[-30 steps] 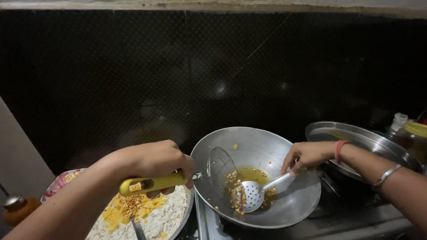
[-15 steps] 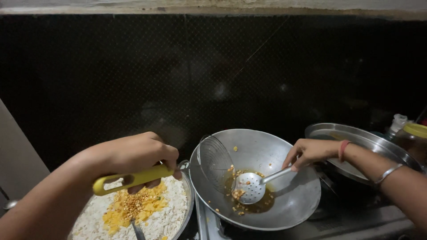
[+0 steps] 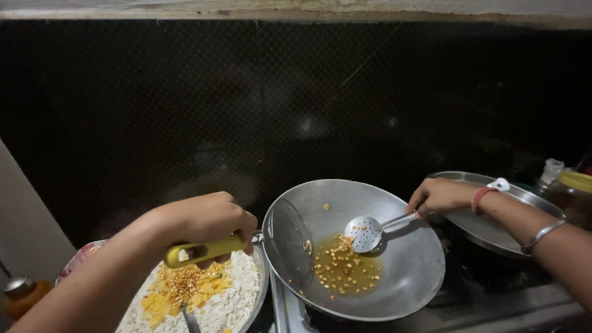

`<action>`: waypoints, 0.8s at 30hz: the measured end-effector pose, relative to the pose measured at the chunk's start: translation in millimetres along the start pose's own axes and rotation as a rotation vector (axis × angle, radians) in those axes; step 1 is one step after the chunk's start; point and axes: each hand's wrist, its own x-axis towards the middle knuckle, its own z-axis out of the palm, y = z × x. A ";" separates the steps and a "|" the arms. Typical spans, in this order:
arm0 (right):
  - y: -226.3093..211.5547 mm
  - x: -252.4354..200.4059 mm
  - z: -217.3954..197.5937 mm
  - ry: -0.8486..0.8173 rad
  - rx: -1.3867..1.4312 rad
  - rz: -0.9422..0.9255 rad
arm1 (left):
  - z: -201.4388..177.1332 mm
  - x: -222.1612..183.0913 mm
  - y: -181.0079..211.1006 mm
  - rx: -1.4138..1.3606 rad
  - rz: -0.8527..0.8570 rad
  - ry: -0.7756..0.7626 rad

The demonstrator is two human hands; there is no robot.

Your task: The person fries lentils in a pan of oil and uses a skimmer to transfer them into a large bowl of flattened rice, repeating the process several times.

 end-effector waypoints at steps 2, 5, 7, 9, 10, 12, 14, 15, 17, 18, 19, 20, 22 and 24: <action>-11.6 -7.4 0.6 0.012 -0.082 0.026 | 2.1 5.5 3.2 -0.030 -0.012 0.002; 6.5 8.7 3.1 0.012 -0.131 -0.026 | 1.2 0.2 11.5 -0.081 -0.070 0.008; 10.5 9.0 1.3 0.000 -0.107 -0.046 | -0.5 -0.3 9.2 -0.074 -0.062 0.009; 12.3 7.9 0.5 -0.012 -0.086 -0.064 | -0.5 1.2 7.4 -0.068 -0.052 0.009; 11.5 7.1 0.6 -0.018 -0.059 -0.052 | 0.2 2.5 6.5 -0.045 -0.032 0.007; 5.8 3.9 2.1 -0.024 -0.034 -0.038 | 2.2 5.0 7.2 -0.023 -0.011 0.005; -4.2 -0.4 5.4 -0.042 -0.016 -0.033 | 4.5 7.2 9.9 -0.141 -0.061 0.011; -6.9 1.3 8.7 -0.042 -0.015 -0.032 | 5.9 9.3 8.7 -0.140 -0.061 0.011; -12.7 5.1 16.1 -0.070 0.004 -0.045 | 9.4 13.0 6.1 -0.184 -0.033 0.014; -11.0 10.3 19.6 -0.071 0.005 -0.045 | 10.0 15.7 5.0 -0.184 -0.034 0.013; -9.4 15.6 23.0 -0.067 0.017 -0.096 | 10.4 18.3 3.6 -0.185 -0.026 0.010; -8.1 20.9 26.3 -0.063 0.030 -0.147 | 10.7 20.9 2.1 -0.185 -0.019 0.008; -17.9 17.0 26.9 -0.074 0.045 -0.160 | 10.2 19.3 3.2 -0.216 -0.042 0.010; -26.2 15.8 28.2 -0.083 0.059 -0.174 | 9.3 15.4 6.1 -0.246 -0.066 0.016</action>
